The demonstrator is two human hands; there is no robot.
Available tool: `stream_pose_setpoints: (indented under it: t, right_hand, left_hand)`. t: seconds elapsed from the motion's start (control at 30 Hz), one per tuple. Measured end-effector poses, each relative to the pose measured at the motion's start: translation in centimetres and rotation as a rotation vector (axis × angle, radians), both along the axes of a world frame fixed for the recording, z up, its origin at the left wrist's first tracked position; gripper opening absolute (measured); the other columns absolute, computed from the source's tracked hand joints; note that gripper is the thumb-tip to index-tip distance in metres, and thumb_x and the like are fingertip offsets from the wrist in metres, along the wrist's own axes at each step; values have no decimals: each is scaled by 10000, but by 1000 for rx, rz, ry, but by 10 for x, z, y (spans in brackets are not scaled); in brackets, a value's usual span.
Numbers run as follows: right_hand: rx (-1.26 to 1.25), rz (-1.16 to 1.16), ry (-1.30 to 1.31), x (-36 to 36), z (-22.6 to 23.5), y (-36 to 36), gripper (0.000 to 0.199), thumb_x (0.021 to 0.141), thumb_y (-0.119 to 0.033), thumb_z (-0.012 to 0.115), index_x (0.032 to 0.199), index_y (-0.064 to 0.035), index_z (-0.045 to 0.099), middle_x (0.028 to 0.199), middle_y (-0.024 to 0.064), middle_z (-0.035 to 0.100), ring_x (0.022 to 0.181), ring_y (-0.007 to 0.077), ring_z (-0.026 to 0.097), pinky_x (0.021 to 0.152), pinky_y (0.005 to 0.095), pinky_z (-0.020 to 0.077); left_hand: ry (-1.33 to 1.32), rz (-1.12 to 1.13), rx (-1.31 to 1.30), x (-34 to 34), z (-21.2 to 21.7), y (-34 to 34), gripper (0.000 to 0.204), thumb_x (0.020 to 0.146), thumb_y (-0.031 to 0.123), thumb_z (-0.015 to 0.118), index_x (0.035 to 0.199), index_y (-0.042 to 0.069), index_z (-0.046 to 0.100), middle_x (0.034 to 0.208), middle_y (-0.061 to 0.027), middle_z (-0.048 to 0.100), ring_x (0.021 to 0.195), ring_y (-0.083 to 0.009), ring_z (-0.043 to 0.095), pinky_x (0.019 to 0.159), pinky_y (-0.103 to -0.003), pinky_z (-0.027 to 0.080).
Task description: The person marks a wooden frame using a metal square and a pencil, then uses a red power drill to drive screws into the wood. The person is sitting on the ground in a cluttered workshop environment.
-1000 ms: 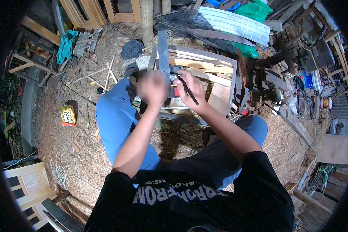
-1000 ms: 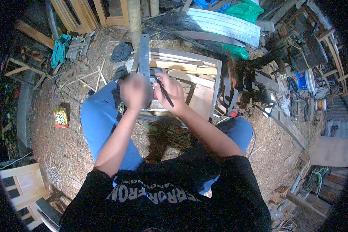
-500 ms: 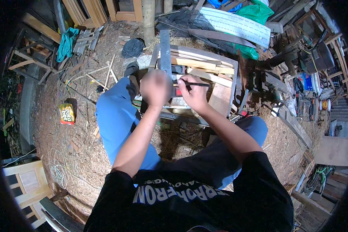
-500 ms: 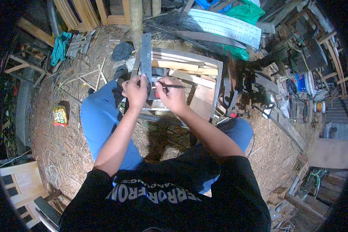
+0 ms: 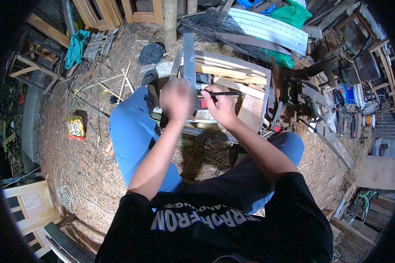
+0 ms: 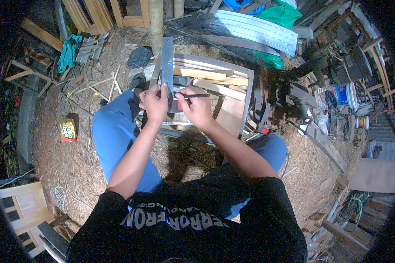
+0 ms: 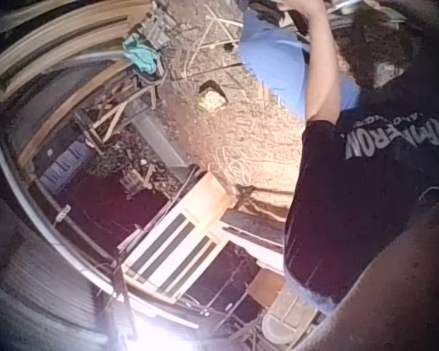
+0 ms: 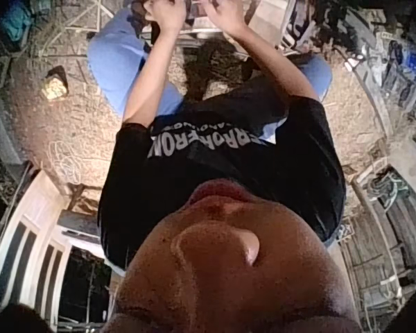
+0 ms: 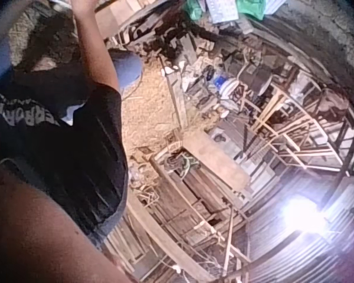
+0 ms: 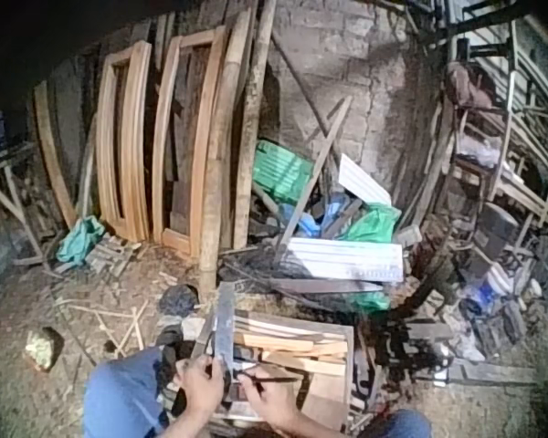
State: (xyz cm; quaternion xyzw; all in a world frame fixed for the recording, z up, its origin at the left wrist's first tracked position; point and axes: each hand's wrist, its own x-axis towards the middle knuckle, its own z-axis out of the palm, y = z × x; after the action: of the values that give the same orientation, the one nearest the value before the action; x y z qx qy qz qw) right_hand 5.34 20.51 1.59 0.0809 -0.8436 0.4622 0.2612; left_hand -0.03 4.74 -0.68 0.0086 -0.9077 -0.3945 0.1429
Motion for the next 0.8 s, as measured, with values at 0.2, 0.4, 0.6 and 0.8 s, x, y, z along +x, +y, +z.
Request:
stream_pose_setpoints:
  t: [0.2,0.4,0.6,0.8]
  right_hand:
    - [1,-18,-13,1,-1,-2,132,974,-166,770,940,-45,731,848,170,733,803,408,705,733,498,546]
    - [34,-22,5,0,1,-2,122,959,-145,781,924,-45,720,822,167,728,793,408,701,724,508,540]
    - [55,-11,32,0,4,-2,109,952,-131,786,922,-52,718,803,158,724,772,401,699,706,501,538]
    - [17,-7,-3,1,4,-3,124,961,-151,785,926,-53,718,807,162,722,776,405,697,713,500,541]
  left_hand:
    - [-1,12,-1,-1,-2,1,310,1019,375,731,882,97,742,813,-115,685,1166,-389,534,944,-589,367]
    - [-9,11,-22,0,-2,1,288,1039,377,718,941,110,760,845,-102,687,1116,-353,533,960,-578,367]
    - [-4,7,-17,-1,-3,0,299,1036,381,721,941,101,761,853,-109,689,1105,-355,529,956,-569,372]
    - [13,24,-9,-2,-6,1,297,1005,372,748,876,105,751,834,-84,704,1129,-361,548,932,-574,371]
